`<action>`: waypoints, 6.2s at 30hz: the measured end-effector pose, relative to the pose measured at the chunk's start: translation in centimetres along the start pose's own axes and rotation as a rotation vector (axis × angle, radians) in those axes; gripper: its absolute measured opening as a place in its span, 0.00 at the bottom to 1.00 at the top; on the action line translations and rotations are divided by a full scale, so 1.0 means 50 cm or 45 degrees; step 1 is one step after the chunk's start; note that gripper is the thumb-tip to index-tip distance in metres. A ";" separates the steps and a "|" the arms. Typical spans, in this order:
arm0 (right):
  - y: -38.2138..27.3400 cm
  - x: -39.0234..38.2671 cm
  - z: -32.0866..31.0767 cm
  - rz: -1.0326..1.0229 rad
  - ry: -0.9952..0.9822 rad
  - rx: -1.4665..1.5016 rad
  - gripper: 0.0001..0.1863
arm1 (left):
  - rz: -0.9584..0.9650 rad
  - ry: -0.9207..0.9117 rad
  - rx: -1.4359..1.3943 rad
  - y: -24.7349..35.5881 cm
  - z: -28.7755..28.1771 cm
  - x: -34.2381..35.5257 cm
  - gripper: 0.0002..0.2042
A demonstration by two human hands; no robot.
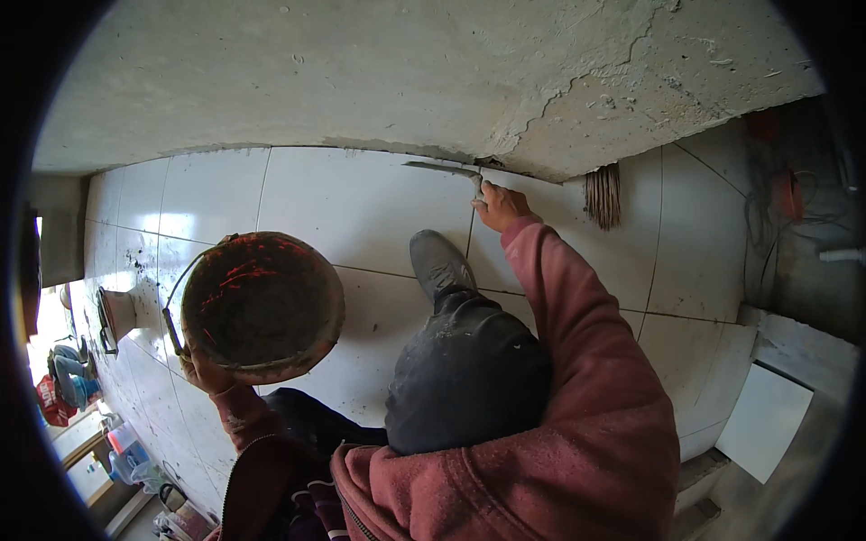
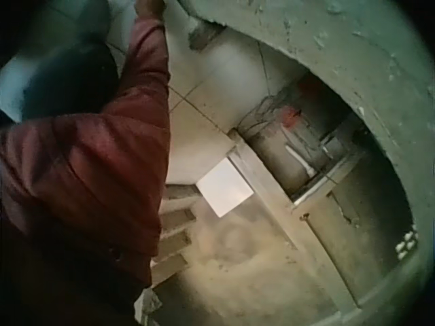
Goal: Applying mortar to the base of a wall using a trowel.
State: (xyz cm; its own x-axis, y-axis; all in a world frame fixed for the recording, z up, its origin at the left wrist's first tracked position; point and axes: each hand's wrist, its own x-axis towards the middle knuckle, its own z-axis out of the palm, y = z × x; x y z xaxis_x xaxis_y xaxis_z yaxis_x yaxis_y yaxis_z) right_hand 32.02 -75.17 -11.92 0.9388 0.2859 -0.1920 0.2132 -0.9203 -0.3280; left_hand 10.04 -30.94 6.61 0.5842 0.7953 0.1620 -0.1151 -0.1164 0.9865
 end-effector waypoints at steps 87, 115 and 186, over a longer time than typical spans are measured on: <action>-0.532 -0.055 -0.031 -0.834 -1.180 -0.264 0.17 | 0.135 -0.006 0.191 -0.024 0.096 -0.112 0.11; 0.084 -0.197 -0.153 0.071 -0.063 -0.222 0.19 | -0.122 -0.218 -0.094 -0.029 -0.011 0.025 0.14; -0.346 -0.064 -0.041 -0.697 -0.082 0.202 0.14 | 0.047 -0.015 0.021 -0.025 0.027 -0.067 0.12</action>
State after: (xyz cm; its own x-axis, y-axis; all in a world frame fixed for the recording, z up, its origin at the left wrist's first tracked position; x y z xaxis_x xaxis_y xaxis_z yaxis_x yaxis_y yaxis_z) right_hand 25.87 -60.72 -3.72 0.6835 0.7299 -0.0096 0.6158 -0.5835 -0.5294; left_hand 9.31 -34.27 4.87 0.5896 0.7830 0.1981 -0.1231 -0.1553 0.9802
